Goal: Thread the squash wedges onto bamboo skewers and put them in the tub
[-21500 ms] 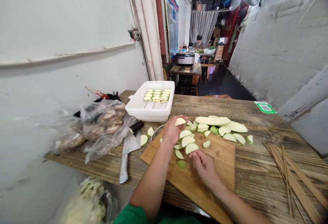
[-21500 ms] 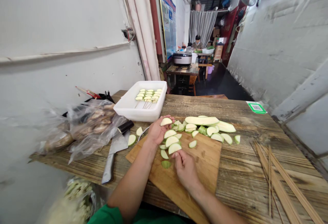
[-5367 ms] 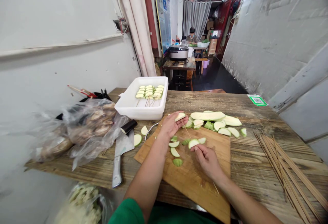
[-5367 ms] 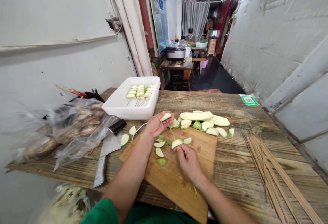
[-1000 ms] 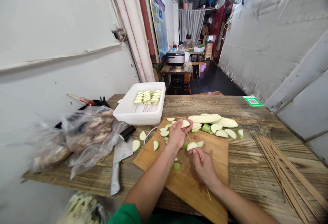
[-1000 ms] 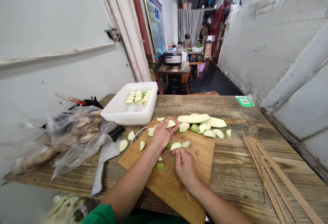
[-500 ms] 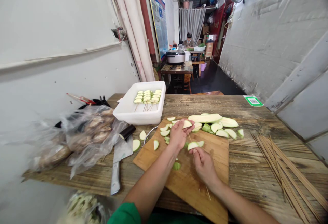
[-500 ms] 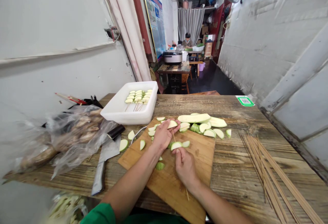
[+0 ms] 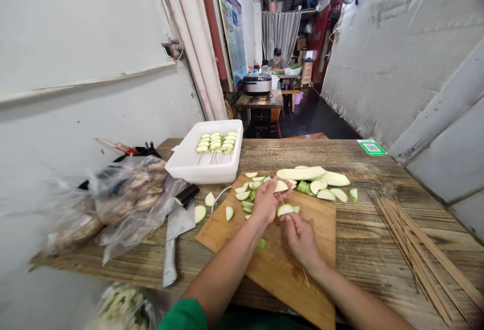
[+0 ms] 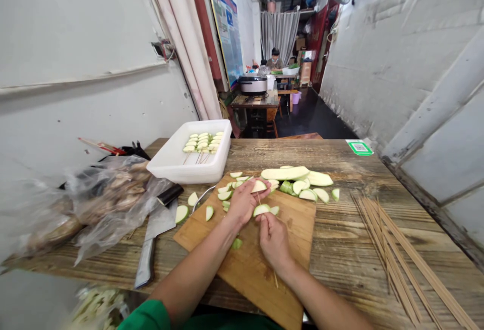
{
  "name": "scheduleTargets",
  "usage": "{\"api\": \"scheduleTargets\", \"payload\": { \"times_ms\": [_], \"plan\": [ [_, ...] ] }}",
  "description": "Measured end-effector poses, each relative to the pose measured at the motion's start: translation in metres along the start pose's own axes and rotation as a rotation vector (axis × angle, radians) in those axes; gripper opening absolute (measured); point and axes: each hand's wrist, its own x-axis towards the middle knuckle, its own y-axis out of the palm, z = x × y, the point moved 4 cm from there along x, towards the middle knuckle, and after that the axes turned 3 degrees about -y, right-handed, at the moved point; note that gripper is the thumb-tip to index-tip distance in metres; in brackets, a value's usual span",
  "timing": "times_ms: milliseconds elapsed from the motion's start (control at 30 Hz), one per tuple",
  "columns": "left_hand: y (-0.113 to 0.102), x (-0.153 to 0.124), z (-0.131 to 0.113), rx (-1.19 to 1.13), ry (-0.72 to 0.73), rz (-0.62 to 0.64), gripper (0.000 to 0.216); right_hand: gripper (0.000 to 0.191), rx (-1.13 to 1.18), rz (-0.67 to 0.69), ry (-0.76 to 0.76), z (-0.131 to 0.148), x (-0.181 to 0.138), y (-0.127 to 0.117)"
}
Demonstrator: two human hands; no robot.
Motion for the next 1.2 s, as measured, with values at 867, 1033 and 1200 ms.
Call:
{"api": "scheduleTargets", "payload": {
  "times_ms": [867, 1033, 1200],
  "plan": [
    [0.005, -0.007, -0.019, 0.323, 0.09, 0.013, 0.031, 0.029, 0.183, -0.239, 0.176, -0.019, 0.015, -0.025],
    [-0.021, -0.004, -0.066, 0.905, 0.486, -0.161, 0.027, 0.03, 0.357, -0.408, 0.271, -0.037, 0.023, -0.04],
    [-0.005, 0.001, -0.061, 1.505, 0.517, 0.057, 0.027, 0.029, 0.347, -0.428, 0.257, -0.041, 0.026, -0.04]
  ]
}}
